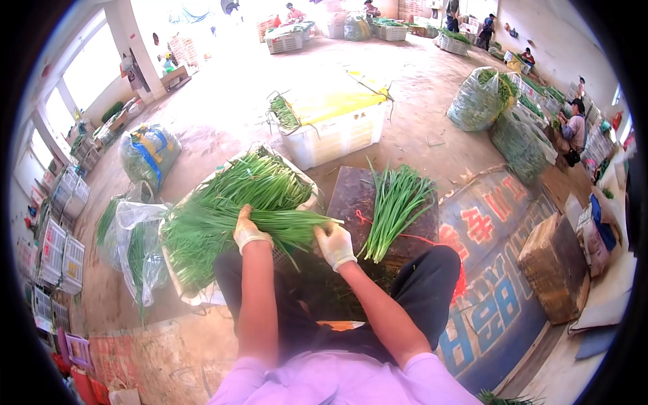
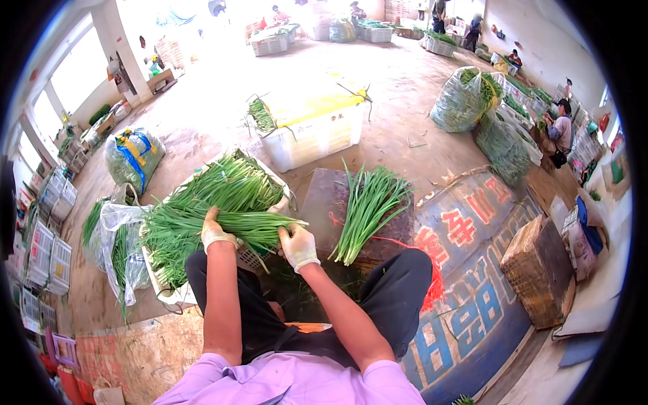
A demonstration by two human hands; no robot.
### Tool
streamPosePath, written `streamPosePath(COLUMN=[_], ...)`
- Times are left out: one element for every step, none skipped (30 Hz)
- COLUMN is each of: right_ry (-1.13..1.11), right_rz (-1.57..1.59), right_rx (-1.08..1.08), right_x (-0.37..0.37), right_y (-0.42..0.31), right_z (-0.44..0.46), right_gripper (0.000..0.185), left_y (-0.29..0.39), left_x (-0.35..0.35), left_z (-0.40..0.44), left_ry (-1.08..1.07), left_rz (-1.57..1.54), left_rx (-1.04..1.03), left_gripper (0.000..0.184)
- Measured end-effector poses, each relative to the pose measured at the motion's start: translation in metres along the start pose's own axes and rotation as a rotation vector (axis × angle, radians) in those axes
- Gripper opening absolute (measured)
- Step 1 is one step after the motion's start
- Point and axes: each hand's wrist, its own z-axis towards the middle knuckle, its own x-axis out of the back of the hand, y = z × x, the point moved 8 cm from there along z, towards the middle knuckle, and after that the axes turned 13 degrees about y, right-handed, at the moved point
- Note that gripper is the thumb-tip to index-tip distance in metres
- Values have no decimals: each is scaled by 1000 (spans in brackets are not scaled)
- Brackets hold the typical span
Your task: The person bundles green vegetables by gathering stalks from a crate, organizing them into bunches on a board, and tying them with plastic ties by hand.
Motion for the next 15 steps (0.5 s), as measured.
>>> streamPosePath(right_ry=[-7,-7,0,6,6,25,41,54,67,73,81,84,77,70,104], right_rz=[-55,-55,-60,-66,-67,133,330,344,339,349,360,360,272,183,-59], right_rx=[128,127,211,294,293,186,78,15,14,1,-11,-10,90,189,566], right_x=[0,1,5,8,12,20,26,30,33,33,34,33,31,27,21], right_y=[-6,-2,-11,-20,-22,-22,-20,-19,-22,-24,-26,-24,-27,-30,-53], right_z=[1,2,-1,-4,-3,-1,2,3,4,3,2,2,2,1,-9], right_gripper=[28,28,27,26,26,24,22,20,20,20,20,20,20,19,17], left_y=[-5,-10,-13,-14,-14,-13,-13,-12,-12,-10,-9,-8,-4,-3,-11], left_x=[0,4,5,5,6,7,8,8,9,9,9,7,3,-1,-1], left_z=[10,20,23,25,28,26,24,23,21,19,16,6,-9,-20,-21], left_ry=[-32,-13,-14,-26,-36,-33,-45,-58,-55,-26,1,-2,-34,-65,-66], left_rz=[21,41,41,71,103,103,89,77,78,94,109,111,98,85,89], left_rx=[-12,-16,-15,-51,-87,-87,-85,-82,-83,-116,-147,-146,-172,-199,-199], left_gripper=[47,55,55,38,25,25,26,26,26,28,31,31,38,47,47])
